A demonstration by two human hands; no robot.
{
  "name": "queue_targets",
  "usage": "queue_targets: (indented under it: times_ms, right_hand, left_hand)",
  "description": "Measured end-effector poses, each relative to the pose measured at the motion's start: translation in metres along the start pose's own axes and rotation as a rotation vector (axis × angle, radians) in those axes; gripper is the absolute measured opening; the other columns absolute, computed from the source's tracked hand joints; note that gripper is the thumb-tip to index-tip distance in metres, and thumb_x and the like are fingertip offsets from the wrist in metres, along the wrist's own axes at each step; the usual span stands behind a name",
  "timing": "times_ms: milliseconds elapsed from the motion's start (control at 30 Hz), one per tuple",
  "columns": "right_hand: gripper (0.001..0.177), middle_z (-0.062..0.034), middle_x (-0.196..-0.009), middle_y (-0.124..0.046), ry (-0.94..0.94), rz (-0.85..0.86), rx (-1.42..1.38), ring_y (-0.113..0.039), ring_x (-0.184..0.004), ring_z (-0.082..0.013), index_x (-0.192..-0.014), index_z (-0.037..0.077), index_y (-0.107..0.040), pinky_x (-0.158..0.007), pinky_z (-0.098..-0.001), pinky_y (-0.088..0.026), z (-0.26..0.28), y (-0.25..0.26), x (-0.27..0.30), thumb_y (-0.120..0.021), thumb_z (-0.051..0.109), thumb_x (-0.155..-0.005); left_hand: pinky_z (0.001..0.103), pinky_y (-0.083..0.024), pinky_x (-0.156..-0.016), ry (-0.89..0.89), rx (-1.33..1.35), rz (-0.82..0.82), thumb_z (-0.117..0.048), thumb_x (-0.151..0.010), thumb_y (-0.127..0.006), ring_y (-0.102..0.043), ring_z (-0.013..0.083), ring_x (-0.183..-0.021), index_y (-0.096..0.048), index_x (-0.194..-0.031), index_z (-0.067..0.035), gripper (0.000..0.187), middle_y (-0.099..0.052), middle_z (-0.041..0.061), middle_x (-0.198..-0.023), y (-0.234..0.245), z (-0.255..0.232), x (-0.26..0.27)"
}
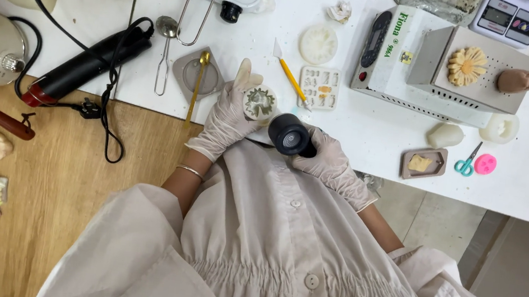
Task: Creating decorative wax candles using molds, a wax melter, and a heat gun.
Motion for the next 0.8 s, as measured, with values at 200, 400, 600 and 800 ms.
queue_targets:
  times_ms: [200, 400, 600, 800]
  right_hand:
    - [0.071, -0.0120, -0.108, -0.075, 0.054, -0.125, -0.036, -0.072, -0.096, -0.0191, -0.135, 0.009, -0.062, -0.087, -0.0322, -0.055, 0.010, 0.008, 0.019, -0.080, 0.027, -0.069]
    - [0.061, -0.0129, -0.103, -0.076, -0.045, -0.301, -0.158, -0.072, -0.093, -0.0199, -0.129, 0.007, -0.065, -0.087, -0.0322, -0.056, 0.012, 0.015, 0.054, -0.077, 0.024, -0.071]
    - [0.057, -0.0107, -0.097, -0.077, -0.241, -0.476, -0.302, -0.073, -0.090, -0.0177, -0.122, 0.008, -0.067, -0.084, -0.0323, -0.056, 0.013, 0.030, 0.096, -0.079, 0.025, -0.069]
    - [0.046, -0.0084, -0.091, -0.076, -0.267, -0.616, -0.373, -0.072, -0.085, -0.0156, -0.115, 0.009, -0.070, -0.081, -0.0314, -0.056, -0.004, 0.063, 0.124, -0.079, 0.021, -0.071]
  left_hand:
    - [0.040, -0.046, -0.111, -0.026, 0.135, 0.080, -0.026, -0.076, -0.092, -0.052, 0.0324, -0.127, -0.010, -0.161, 0.000, 0.121, -0.062, 0.009, -0.144, -0.002, -0.009, -0.012]
    - [0.039, -0.047, -0.113, -0.137, 0.149, 0.143, -0.026, -0.080, -0.094, -0.054, 0.0331, -0.130, -0.011, -0.163, -0.002, 0.120, -0.061, 0.008, -0.146, 0.003, -0.054, -0.039]
    - [0.041, -0.047, -0.111, -0.204, 0.206, 0.206, -0.024, -0.074, -0.094, -0.053, 0.0332, -0.126, -0.007, -0.160, 0.001, 0.125, -0.060, 0.013, -0.143, -0.016, -0.094, -0.058]
    - [0.043, -0.046, -0.118, -0.283, 0.232, 0.179, -0.021, -0.072, -0.095, -0.053, 0.0328, -0.130, -0.008, -0.161, 0.000, 0.126, -0.058, 0.013, -0.139, -0.036, -0.154, -0.087]
Point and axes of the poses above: each hand's wrist, its own x-axis away from the middle knuckle, its own y-axis out of the back of the hand, z = x × y, the point moved 4 cm from there along -x, towards the middle knuckle
